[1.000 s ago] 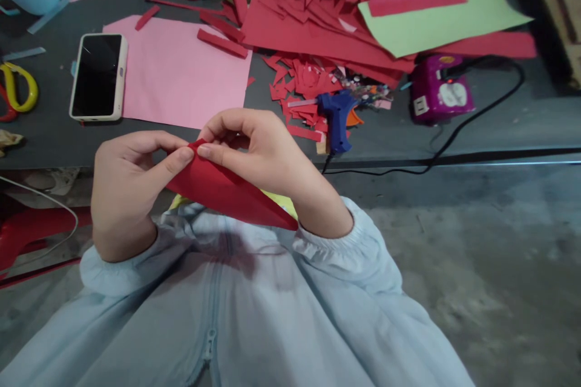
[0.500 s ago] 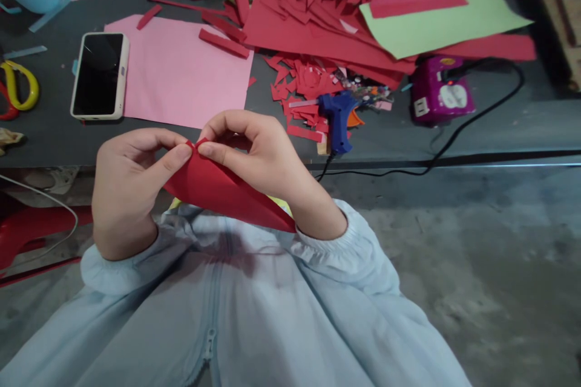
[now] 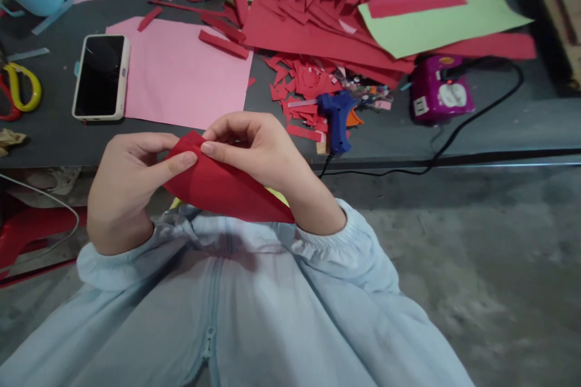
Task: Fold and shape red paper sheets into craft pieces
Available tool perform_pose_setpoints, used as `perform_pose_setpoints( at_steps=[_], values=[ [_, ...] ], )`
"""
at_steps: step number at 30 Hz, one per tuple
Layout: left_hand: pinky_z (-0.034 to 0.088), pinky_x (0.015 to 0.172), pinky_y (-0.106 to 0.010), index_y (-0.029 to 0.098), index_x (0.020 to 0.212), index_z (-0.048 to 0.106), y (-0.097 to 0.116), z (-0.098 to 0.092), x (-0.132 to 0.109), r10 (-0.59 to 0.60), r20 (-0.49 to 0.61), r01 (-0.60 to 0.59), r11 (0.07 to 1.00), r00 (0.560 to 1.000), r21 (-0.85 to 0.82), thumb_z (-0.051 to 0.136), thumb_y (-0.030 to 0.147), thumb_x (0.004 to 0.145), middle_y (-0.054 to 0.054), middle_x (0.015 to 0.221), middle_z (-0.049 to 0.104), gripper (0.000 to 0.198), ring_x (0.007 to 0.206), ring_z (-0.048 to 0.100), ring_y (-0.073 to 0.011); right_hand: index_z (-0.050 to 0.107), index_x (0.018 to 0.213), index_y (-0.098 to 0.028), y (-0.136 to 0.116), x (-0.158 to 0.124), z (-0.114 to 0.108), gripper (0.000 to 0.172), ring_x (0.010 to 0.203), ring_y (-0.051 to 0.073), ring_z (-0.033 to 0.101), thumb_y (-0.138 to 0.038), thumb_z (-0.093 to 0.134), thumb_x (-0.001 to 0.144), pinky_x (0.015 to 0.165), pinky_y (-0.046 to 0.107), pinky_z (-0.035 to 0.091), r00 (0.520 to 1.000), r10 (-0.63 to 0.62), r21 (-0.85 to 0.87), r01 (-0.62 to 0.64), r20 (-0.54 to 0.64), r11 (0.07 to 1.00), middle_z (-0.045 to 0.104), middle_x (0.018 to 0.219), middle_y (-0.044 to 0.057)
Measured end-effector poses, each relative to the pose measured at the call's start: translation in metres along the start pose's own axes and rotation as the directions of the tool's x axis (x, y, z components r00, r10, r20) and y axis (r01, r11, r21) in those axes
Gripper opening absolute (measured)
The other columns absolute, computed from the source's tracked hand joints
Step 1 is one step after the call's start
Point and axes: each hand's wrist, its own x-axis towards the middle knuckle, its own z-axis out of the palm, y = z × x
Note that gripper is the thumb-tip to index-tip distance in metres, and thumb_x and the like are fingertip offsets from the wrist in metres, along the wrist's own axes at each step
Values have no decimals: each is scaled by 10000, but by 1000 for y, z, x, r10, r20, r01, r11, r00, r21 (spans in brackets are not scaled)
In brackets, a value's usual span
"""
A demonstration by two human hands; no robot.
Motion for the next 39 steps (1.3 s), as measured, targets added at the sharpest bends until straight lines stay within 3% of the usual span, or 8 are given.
perform_pose_setpoints(
  at_steps=[12, 20, 28, 35, 39],
  values=[
    [499, 563, -295, 271, 759, 786, -6, 0, 2, -53, -17, 51, 995, 998, -81, 812, 435, 747, 1, 766, 760, 166, 676, 666, -190, 720, 794, -195, 11, -1, 4, 326, 735, 124, 640, -475, 851, 690, 717, 267, 551, 992, -55, 47, 61, -113, 997, 703, 799, 0],
    [506, 578, -307, 271, 763, 785, -7, 2, 2, -48, -39, 46, 996, 998, -70, 813, 445, 743, 2, 778, 763, 178, 704, 677, -199, 717, 778, -195, 11, -1, 6, 381, 750, 137, 647, -532, 852, 663, 715, 276, 560, 986, -62, 9, 65, -154, 998, 710, 804, 9],
    [525, 613, -300, 259, 701, 767, -3, 5, 0, -43, -63, 37, 994, 997, -99, 818, 393, 752, 18, 741, 747, 152, 674, 652, -161, 713, 776, -202, 12, -3, 7, 344, 740, 130, 643, -499, 853, 676, 699, 263, 553, 984, -60, 44, 68, -165, 997, 710, 806, 3],
    [517, 588, -277, 265, 805, 785, -10, -1, 1, -29, -84, 21, 996, 996, -91, 814, 371, 762, 10, 801, 765, 118, 679, 653, -153, 729, 791, -185, 6, -1, -1, 355, 691, 130, 628, -500, 848, 681, 625, 252, 523, 998, 9, 11, -9, -58, 1000, 705, 773, 12],
    [504, 556, -263, 245, 812, 787, -12, -5, 2, -75, -20, 74, 995, 997, -63, 826, 393, 739, 0, 799, 763, 169, 670, 658, -162, 717, 772, -175, 3, -1, -2, 327, 656, 113, 594, -479, 824, 716, 584, 233, 484, 999, 24, -33, -25, -21, 999, 688, 741, 6]
  ],
)
